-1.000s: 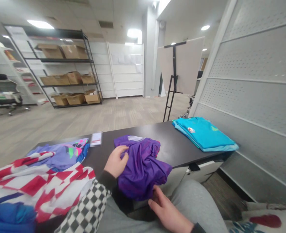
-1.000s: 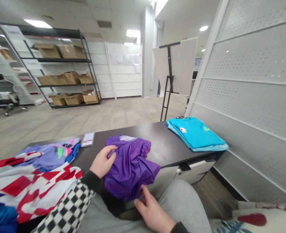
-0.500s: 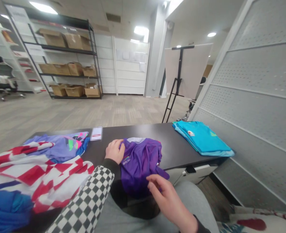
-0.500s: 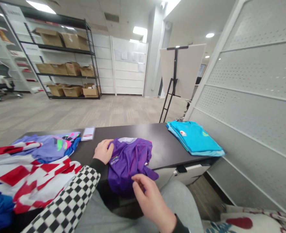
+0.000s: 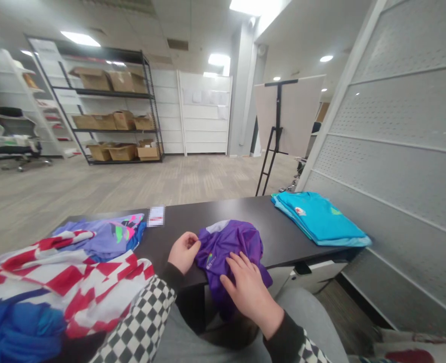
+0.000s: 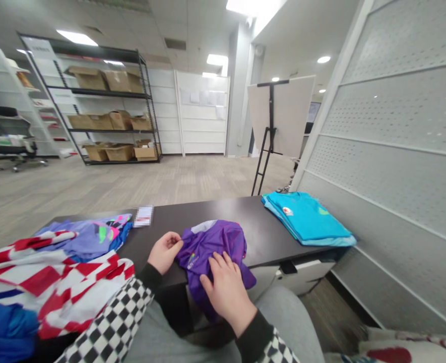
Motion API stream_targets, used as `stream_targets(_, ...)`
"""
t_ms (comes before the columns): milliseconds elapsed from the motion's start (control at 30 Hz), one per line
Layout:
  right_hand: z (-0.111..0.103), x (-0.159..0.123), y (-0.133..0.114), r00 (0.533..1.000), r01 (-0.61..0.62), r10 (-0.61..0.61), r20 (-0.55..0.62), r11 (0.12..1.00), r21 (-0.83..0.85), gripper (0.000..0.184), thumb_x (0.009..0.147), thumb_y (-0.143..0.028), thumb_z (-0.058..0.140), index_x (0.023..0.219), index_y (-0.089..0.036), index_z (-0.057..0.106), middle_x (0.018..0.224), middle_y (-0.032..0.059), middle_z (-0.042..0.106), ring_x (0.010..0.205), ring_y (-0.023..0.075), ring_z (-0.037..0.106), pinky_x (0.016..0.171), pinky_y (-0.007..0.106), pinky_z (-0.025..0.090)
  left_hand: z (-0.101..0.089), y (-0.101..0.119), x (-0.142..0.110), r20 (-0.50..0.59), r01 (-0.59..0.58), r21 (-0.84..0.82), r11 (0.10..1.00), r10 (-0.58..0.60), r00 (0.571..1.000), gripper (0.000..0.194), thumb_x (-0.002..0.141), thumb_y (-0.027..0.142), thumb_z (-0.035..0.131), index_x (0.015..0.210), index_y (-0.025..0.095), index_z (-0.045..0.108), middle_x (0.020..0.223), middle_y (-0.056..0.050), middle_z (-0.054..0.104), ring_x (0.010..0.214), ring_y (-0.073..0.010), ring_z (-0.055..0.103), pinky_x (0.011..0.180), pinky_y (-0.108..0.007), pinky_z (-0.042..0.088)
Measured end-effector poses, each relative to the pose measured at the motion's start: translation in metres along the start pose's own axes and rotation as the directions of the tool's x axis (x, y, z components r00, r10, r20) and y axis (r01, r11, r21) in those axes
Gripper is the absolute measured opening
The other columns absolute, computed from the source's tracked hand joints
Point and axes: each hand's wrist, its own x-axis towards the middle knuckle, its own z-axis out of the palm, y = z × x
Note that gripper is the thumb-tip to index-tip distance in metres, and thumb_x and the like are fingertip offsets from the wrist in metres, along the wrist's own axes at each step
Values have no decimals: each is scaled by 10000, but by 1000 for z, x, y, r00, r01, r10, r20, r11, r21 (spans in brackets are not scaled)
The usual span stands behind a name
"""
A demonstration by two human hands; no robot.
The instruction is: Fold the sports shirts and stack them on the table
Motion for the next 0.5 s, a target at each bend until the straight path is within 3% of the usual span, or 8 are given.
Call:
stream_targets(67, -10, -2, 4, 1000, -3, 4, -26, 998, 56, 522, 1064, -381, 620, 1552, -205, 681, 1706, 154, 571, 1672, 417, 380, 1326, 626, 364, 8, 9, -25, -37, 62, -308, 949, -77, 996, 336, 768, 482, 811, 844, 216, 620, 730, 24, 645, 666, -154, 605, 656, -264, 500)
stream_targets(167, -20, -14, -1, 991, 130, -124, -42, 955, 268, 651, 999, -381, 739, 1619, -226, 614, 1740, 148, 528, 1676, 383, 381, 1372, 600, 318, 24, 33, -69, -10, 115, -498, 859, -138, 990, 390, 820, 500, 863, 893, 214, 609, 710, 60, 580, 606, -111, 534, 575, -212, 438)
stream_targets(267, -23, -29, -12, 979, 181, -204, -21, 813, 553, 879, 886, -400, 891, 1671, -229, 535, 1659, 168, 611, 1512, 368, 598, 1284, 545, 472, 32, 65, -105, 189, 152, -528, 835, -59, 980, 347, 905, 484, 855, 932, 202, 654, 811, 11, 650, 708, -143, 645, 654, -243, 554)
stream_targets(333, -23, -35, -15, 990, 122, -136, -34, 710, 694, 683, 933, -441, 857, 1545, -208, 660, 1451, 157, 760, 1316, 357, 728, 1154, 513, 576, 27, 81, -116, 317, 155, -531, 833, 26, 948, 306, 973, 477, 805, 1037, 195, 704, 983, -63, 747, 851, -198, 740, 786, -321, 638)
stream_targets(400, -26, -36, -13, 998, 61, -47, -41, 587, 807, 424, 1013, -516, 766, 1296, -202, 804, 1209, 122, 842, 1160, 339, 776, 1051, 486, 617, 16, 87, -115, 299, 83, -516, 853, 89, 950, 291, 1043, 455, 723, 1190, 204, 715, 1166, -123, 782, 985, -240, 782, 905, -389, 657)
stream_targets(500, -35, -35, -8, 996, -16, 91, -11, 293, 956, 460, 972, -627, 800, 1160, -210, 846, 1070, 90, 859, 1041, 311, 794, 984, 461, 634, 2, 80, -106, 160, -143, -328, 934, 204, 966, 416, 1019, 365, 735, 1408, 231, 675, 1460, -163, 709, 1312, -309, 715, 1124, -473, 588)
